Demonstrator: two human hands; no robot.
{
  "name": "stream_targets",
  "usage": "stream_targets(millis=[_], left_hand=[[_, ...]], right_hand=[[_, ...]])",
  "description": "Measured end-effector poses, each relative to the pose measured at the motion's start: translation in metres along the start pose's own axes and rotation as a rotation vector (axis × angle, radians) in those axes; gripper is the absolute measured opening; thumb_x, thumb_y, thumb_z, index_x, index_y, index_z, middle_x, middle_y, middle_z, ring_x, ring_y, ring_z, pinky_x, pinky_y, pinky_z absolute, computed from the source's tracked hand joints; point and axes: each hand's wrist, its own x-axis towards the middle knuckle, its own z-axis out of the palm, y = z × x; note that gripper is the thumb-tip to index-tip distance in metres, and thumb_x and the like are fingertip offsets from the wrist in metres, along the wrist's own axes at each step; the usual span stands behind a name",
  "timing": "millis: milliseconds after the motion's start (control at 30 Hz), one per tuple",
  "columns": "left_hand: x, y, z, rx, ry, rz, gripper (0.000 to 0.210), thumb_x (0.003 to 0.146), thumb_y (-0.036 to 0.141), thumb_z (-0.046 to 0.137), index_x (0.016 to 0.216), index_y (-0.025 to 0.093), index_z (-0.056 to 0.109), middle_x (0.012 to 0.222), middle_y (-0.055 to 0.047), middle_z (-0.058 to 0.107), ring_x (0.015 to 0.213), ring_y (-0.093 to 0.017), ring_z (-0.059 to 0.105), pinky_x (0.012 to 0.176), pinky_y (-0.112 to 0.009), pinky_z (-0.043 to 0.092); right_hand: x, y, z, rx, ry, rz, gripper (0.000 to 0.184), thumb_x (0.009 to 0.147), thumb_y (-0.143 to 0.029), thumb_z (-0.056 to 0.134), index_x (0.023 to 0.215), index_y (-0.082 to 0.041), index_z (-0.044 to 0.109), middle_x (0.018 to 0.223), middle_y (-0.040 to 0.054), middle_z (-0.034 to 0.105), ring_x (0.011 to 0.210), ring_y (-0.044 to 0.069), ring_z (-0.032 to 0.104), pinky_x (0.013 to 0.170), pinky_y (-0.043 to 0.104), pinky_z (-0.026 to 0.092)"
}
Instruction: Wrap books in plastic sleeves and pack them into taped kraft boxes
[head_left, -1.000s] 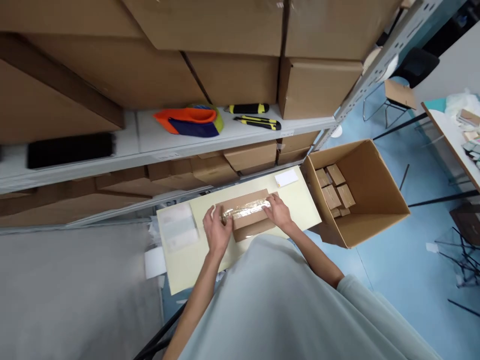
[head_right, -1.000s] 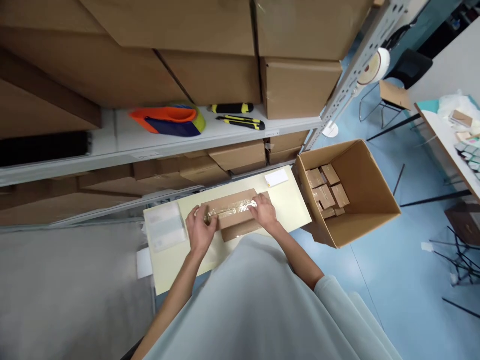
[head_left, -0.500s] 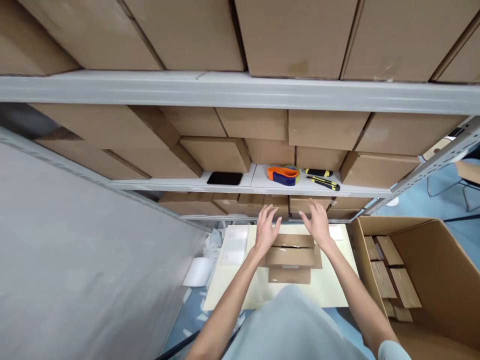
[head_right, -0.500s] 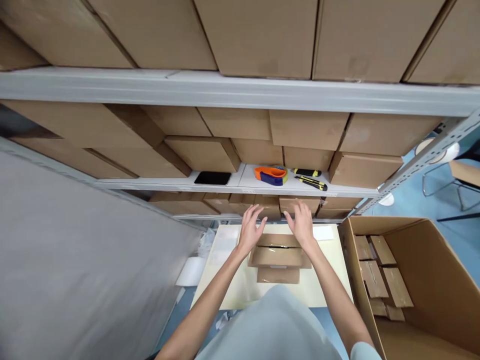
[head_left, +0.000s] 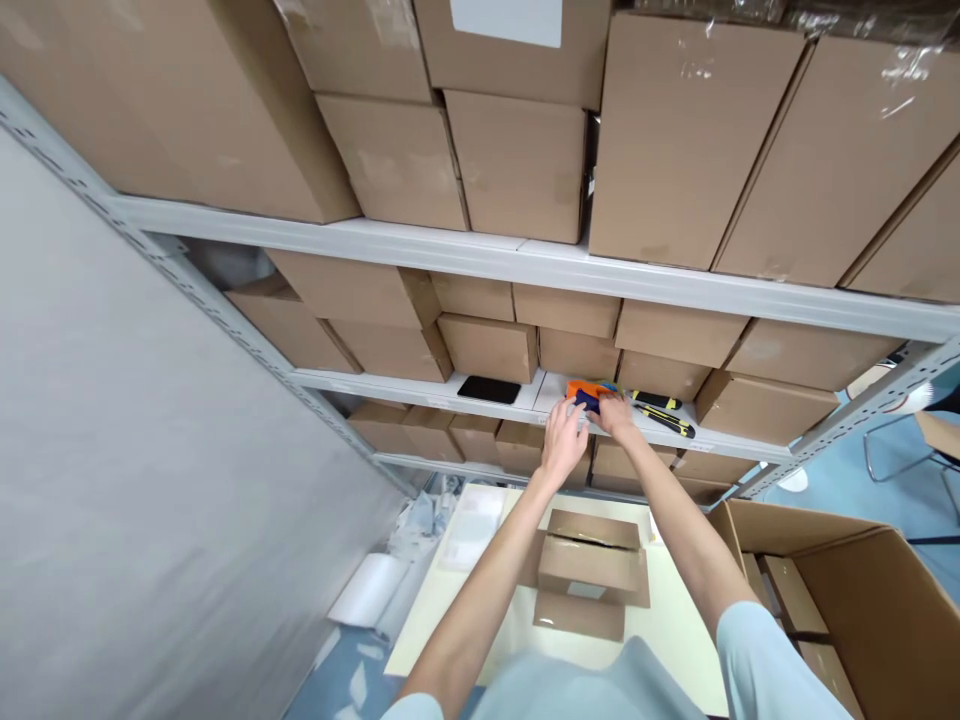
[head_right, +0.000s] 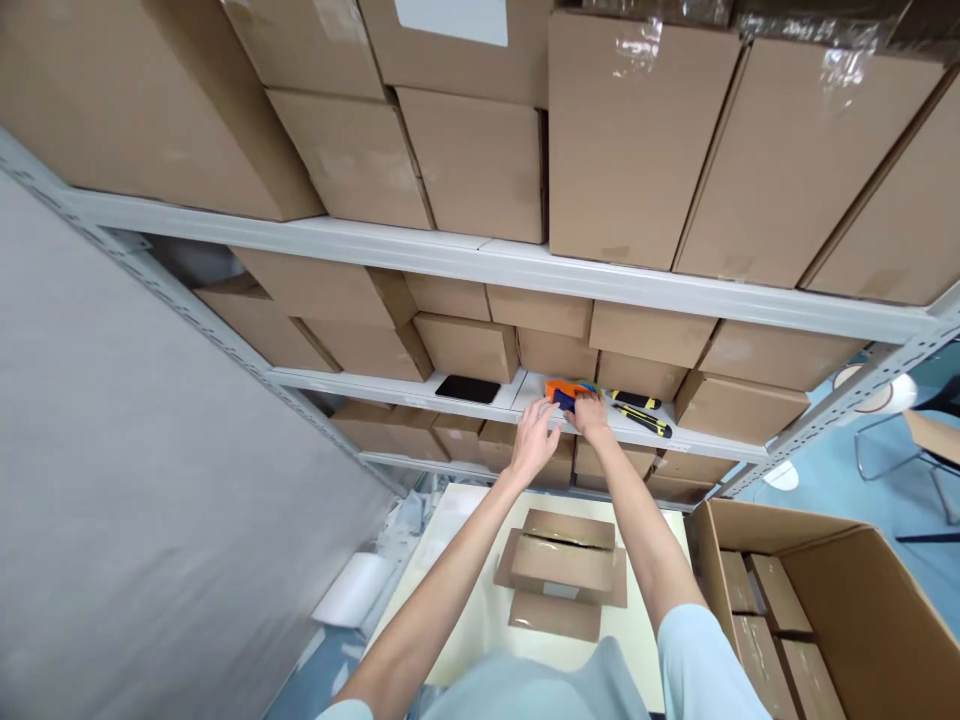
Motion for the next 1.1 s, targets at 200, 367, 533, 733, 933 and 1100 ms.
stream_targets(millis=[200, 367, 533, 733, 933, 1100], left_hand=[[-0.024, 0.009, -0.014, -0.018, -0.013, -0.046, 0.038, 0.098, 0.019, 0.059, 0.135, 0.020, 0.069, 0.147, -0.017, 0.063, 0.145, -0.036, 0.054, 0.120, -0.057, 0.049], [-0.086, 0.017, -0.040, -0.201, -0.030, -0.168, 0.038, 0.105, 0.028, 0.057, 0.141, 0.023, 0.065, 0.148, -0.014, 0.064, 0.139, -0.029, 0.062, 0.120, -0.050, 0.051], [-0.174, 0.036, -0.046, -0.468, -0.263, -0.375, 0.035, 0.107, 0.036, 0.056, 0.138, 0.023, 0.067, 0.133, -0.012, 0.073, 0.114, -0.023, 0.076, 0.105, -0.041, 0.062], [-0.243, 0.053, -0.038, -0.597, -0.392, -0.519, 0.032, 0.108, 0.038, 0.055, 0.130, 0.020, 0.069, 0.121, -0.011, 0.077, 0.109, -0.023, 0.077, 0.100, -0.041, 0.064], [-0.263, 0.051, -0.041, -0.501, -0.439, -0.555, 0.025, 0.104, 0.032, 0.059, 0.124, 0.022, 0.071, 0.114, -0.008, 0.079, 0.102, -0.022, 0.078, 0.097, -0.039, 0.064], [-0.258, 0.050, -0.045, -0.555, -0.463, -0.585, 0.024, 0.101, 0.036, 0.065, 0.118, 0.021, 0.072, 0.112, -0.009, 0.081, 0.100, -0.023, 0.079, 0.096, -0.041, 0.065]], right_hand=[[-0.007, 0.005, -0.007, -0.102, -0.086, -0.014, 0.033, 0.103, -0.037, 0.066, 0.124, -0.012, 0.069, 0.129, 0.0224, 0.075, 0.128, 0.033, 0.064, 0.115, 0.047, 0.039], [-0.085, 0.027, 0.016, 0.246, 0.028, -0.048, 0.036, 0.104, -0.051, 0.059, 0.116, -0.019, 0.067, 0.103, 0.0169, 0.078, 0.102, 0.036, 0.073, 0.096, 0.047, 0.054], [-0.214, 0.027, 0.065, 0.802, -0.095, 0.010, 0.049, 0.097, -0.065, 0.065, 0.118, -0.021, 0.064, 0.108, 0.0103, 0.078, 0.098, 0.030, 0.074, 0.090, 0.043, 0.059], [-0.303, 0.004, 0.108, 1.103, -0.180, 0.166, 0.055, 0.093, -0.068, 0.068, 0.120, -0.021, 0.066, 0.113, 0.0092, 0.076, 0.106, 0.027, 0.071, 0.100, 0.042, 0.058], [-0.322, -0.011, 0.123, 1.160, -0.136, 0.391, 0.050, 0.089, -0.068, 0.070, 0.105, -0.021, 0.068, 0.096, 0.0049, 0.073, 0.089, 0.023, 0.067, 0.087, 0.038, 0.059], [-0.324, -0.014, 0.122, 1.072, -0.071, 0.417, 0.055, 0.088, -0.076, 0.068, 0.091, -0.022, 0.065, 0.079, 0.0029, 0.069, 0.075, 0.021, 0.063, 0.071, 0.034, 0.057]])
